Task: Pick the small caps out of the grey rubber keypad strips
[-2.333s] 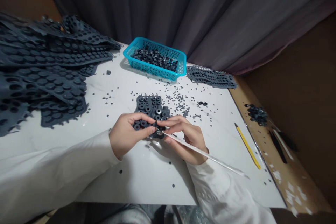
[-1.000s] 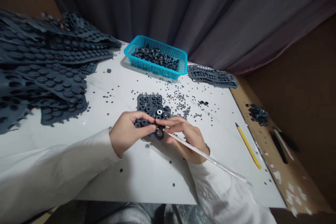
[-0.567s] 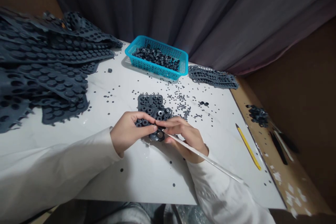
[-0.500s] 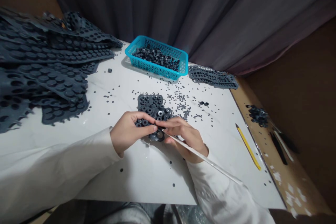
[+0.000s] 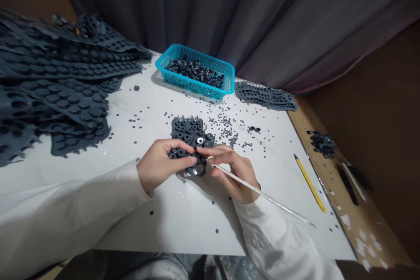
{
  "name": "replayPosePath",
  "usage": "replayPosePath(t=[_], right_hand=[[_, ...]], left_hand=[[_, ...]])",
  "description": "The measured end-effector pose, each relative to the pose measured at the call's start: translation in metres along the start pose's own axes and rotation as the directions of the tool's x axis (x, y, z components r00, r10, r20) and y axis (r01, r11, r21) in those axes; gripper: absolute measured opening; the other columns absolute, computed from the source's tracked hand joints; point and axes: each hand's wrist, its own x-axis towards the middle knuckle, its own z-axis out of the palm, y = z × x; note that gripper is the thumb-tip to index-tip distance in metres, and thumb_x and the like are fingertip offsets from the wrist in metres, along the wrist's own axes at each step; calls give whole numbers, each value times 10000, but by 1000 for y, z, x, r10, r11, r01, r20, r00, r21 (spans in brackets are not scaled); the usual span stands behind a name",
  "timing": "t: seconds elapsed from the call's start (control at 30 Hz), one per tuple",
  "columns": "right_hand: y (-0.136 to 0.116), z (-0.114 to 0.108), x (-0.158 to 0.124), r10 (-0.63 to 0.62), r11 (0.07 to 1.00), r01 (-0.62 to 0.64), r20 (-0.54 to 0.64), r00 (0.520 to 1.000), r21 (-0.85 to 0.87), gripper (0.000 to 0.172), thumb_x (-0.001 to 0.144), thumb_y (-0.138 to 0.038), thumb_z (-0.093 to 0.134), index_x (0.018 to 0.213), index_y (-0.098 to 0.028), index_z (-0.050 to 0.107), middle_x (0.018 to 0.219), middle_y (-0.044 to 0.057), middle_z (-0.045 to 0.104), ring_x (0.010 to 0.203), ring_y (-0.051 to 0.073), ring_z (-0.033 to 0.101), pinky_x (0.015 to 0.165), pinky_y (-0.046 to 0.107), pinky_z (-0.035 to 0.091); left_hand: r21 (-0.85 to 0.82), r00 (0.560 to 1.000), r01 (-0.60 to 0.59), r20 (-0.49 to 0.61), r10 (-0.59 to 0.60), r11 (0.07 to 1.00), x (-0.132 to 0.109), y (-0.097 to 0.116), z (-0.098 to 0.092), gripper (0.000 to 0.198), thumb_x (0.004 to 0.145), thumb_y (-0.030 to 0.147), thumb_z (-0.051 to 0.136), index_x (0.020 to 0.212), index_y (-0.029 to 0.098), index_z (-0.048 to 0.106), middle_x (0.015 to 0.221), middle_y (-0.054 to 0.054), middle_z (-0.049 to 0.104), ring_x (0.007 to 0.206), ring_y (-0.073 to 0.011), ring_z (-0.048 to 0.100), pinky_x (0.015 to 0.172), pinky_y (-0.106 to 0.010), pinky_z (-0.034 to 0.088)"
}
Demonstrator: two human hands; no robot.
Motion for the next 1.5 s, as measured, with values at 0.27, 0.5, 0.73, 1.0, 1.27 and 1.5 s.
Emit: replayPosePath(t=[0.27, 0.5, 0.73, 1.0, 1.27, 1.5], right_hand=[[-1, 0, 2, 3, 1000, -3, 29, 1000, 14, 106, 921, -307, 575, 976, -218, 594, 1148, 131, 716, 967, 211, 649, 817, 401, 546], [5, 0, 2, -112, 991, 116, 62, 992, -63, 103, 932, -302, 552, 974, -214, 584, 1130, 145, 718, 917, 200, 642, 769, 379, 571], [5, 1, 4, -214, 950, 234, 112, 970, -208, 105, 923, -202, 556, 1025, -194, 579, 1111, 162, 717, 880, 188, 645, 717, 333, 577], [7, 3, 0, -175, 946, 189, 76, 982, -264, 92, 933, -192, 539, 1021, -216, 549, 1164, 164, 702, 820, 177, 667, 710, 341, 566], [1, 4, -4, 56, 998, -53, -110, 992, 26, 102, 933, -313, 556, 996, -234, 571, 1178, 127, 702, 1020, 223, 681, 852, 433, 544], [-3, 5, -1, 92, 991, -75, -150, 984, 112, 116, 918, -351, 577, 942, -238, 589, 1067, 99, 741, 999, 233, 676, 879, 462, 526]], left_hand=[[-50, 1000, 11, 24, -10, 999, 0, 1, -1, 242, 630, 338, 787, 784, 166, 714, 753, -26, 733, 660, -163, 649, 613, -255, 508], [-32, 998, 41, 46, -40, 999, -1, 2, 0, 242, 649, 336, 764, 807, 160, 716, 758, -42, 738, 650, -171, 648, 594, -266, 507], [-16, 999, 27, 28, -26, 1000, 1, 2, 0, 225, 634, 317, 767, 788, 158, 726, 788, -43, 741, 694, -175, 648, 646, -280, 505], [-25, 997, 69, 40, -68, 997, 0, 1, 1, 203, 637, 299, 775, 780, 168, 715, 590, 17, 661, 485, -108, 564, 480, -218, 448], [-43, 999, 33, 43, -31, 999, -2, 4, 0, 238, 643, 290, 769, 836, 164, 709, 637, -5, 690, 543, -144, 618, 524, -246, 505], [-17, 998, -56, 39, 57, 998, -2, 2, -1, 269, 651, 307, 769, 873, 166, 712, 811, -39, 725, 690, -173, 642, 631, -271, 510]])
